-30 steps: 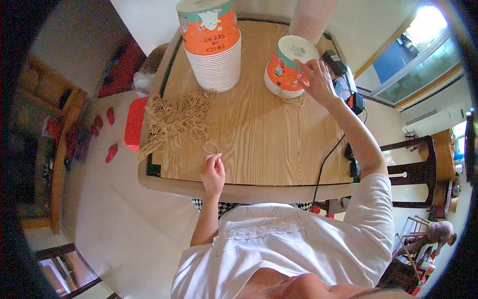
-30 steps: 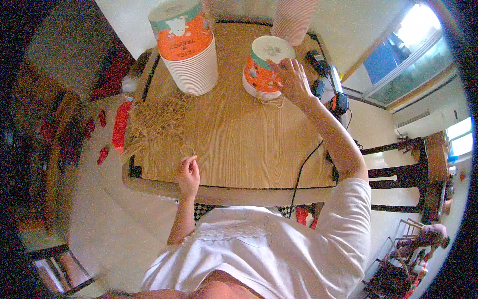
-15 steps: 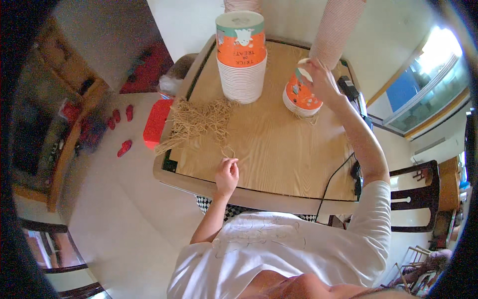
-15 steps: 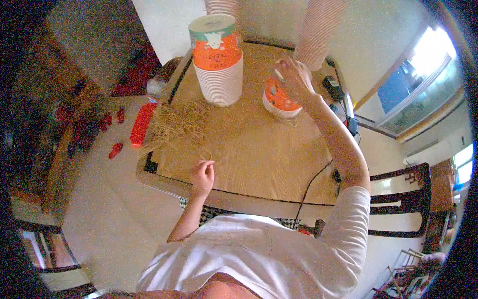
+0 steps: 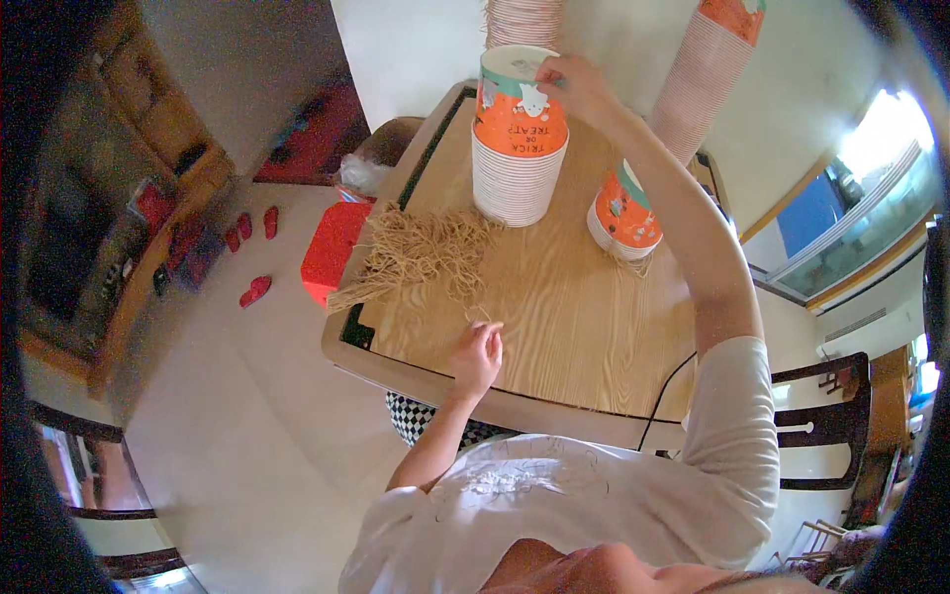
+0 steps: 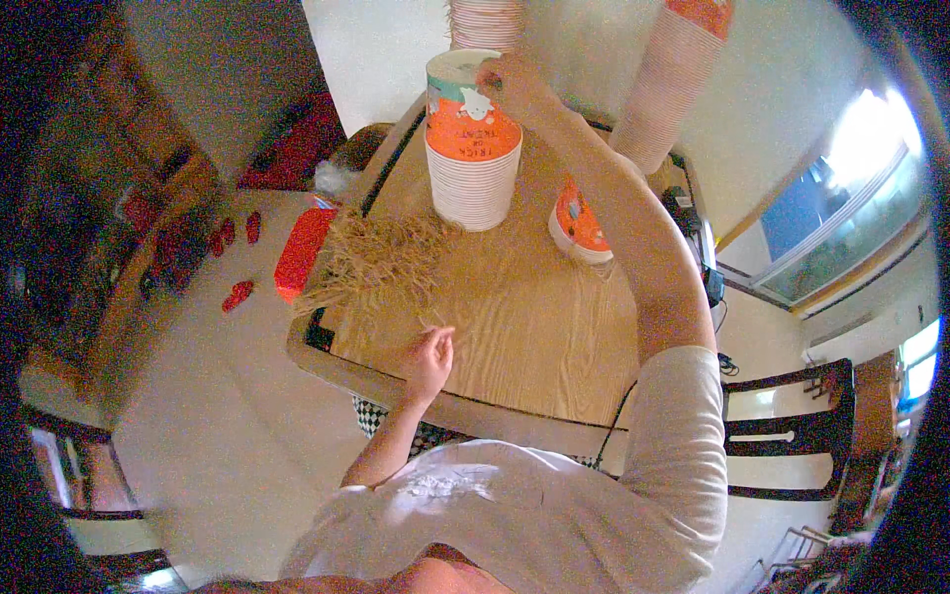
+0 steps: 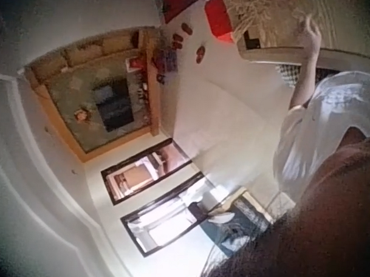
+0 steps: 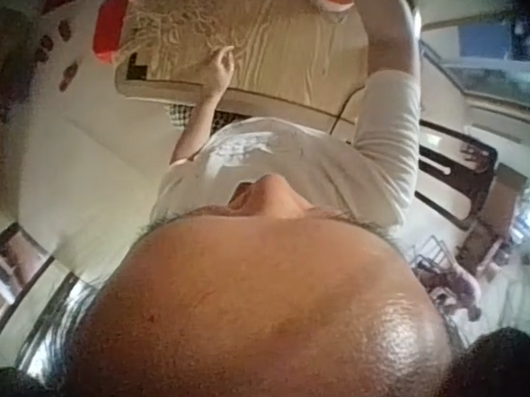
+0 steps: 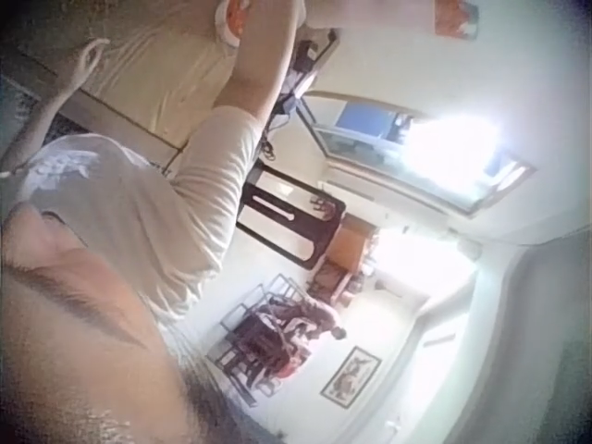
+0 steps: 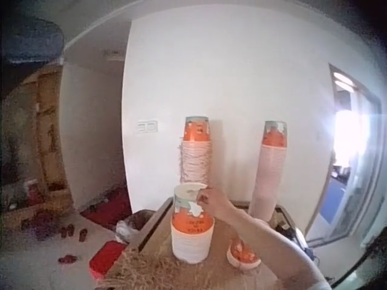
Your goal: Threading twine through pre-made holes in paper buckets to create handles.
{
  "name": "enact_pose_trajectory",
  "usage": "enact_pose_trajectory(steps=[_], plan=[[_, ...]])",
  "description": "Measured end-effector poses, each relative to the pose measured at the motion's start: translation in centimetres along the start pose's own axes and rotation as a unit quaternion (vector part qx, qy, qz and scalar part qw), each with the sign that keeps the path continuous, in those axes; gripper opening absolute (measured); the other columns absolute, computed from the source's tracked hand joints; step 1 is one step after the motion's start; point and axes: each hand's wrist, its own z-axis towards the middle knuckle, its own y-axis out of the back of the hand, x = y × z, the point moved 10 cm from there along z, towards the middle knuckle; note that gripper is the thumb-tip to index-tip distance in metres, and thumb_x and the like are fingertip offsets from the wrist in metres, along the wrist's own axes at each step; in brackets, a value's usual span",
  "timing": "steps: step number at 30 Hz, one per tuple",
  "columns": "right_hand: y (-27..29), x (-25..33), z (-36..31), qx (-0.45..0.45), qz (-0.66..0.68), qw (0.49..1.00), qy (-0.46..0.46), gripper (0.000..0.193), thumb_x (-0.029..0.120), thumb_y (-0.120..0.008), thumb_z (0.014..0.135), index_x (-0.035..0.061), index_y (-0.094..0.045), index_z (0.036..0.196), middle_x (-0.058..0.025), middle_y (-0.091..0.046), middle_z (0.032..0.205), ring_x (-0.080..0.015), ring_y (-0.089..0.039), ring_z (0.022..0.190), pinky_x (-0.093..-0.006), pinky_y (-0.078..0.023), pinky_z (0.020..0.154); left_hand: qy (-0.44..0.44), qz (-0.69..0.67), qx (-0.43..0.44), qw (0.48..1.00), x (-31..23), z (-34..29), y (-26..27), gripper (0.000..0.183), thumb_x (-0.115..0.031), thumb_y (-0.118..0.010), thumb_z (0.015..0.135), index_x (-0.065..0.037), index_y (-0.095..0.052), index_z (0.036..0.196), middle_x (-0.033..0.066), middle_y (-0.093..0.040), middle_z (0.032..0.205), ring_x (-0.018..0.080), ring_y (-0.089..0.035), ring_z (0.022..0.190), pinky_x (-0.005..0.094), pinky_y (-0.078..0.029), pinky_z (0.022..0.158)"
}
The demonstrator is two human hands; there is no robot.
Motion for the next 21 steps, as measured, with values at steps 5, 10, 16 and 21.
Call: enact_pose_trajectory(steps=[5, 10, 16, 21], plan=[[0.6, -0.4, -0.4, -0.010, -0.019, 1.000, -0.005, 0.018, 0.016, -0.066, 0.078, 0.0065, -0.059, 0.091, -0.0129, -0.059, 0.088, -0.0252, -0.059, 0.089, -0.0377, -0.047, 0.077, -0.141, 0.088, -0.023, 0.986, -9.2, 12.3, 1.1, 0.033, -0.005, -0.060, 0.078, -0.002, -0.052, 0.110, 0.0150, -0.051, 0.116, 0.0322, -0.048, 0.111, 0.0406, -0.043, 0.090], [0.9, 2.7, -0.7, 0.043, -0.105, 0.993, -0.037, 0.017, 0.018, -0.064, 0.079, 0.0060, -0.058, 0.091, -0.0114, -0.060, 0.090, -0.0268, -0.060, 0.086, -0.0377, -0.047, 0.074, -0.203, 0.185, 0.006, 0.962, -9.3, 19.8, -2.4, 0.037, -0.008, -0.055, 0.078, 0.001, -0.051, 0.114, 0.0163, -0.043, 0.126, 0.0333, -0.039, 0.121, 0.0451, -0.036, 0.097], [0.9, 1.3, -0.4, 0.011, -0.001, 1.000, 0.021, 0.015, 0.010, -0.065, 0.077, 0.0059, -0.056, 0.088, -0.0106, -0.060, 0.085, -0.0252, -0.059, 0.081, -0.0370, -0.047, 0.072, -0.223, 0.256, 0.041, 0.940, -7.9, 20.6, -6.0, 0.041, -0.007, -0.056, 0.075, 0.000, -0.053, 0.115, 0.0200, -0.037, 0.133, 0.0364, -0.035, 0.125, 0.0512, -0.033, 0.099], [0.5, 0.9, 0.3, 0.020, 0.051, 0.998, 0.024, 0.013, 0.007, -0.065, 0.077, 0.0045, -0.055, 0.085, -0.0100, -0.058, 0.079, -0.0223, -0.058, 0.074, -0.0345, -0.047, 0.069, -0.212, 0.262, 0.055, 0.940, -7.6, 20.9, -5.8, 0.034, -0.009, -0.056, 0.076, 0.000, -0.056, 0.108, 0.0201, -0.037, 0.132, 0.0360, -0.034, 0.125, 0.0502, -0.034, 0.098]])
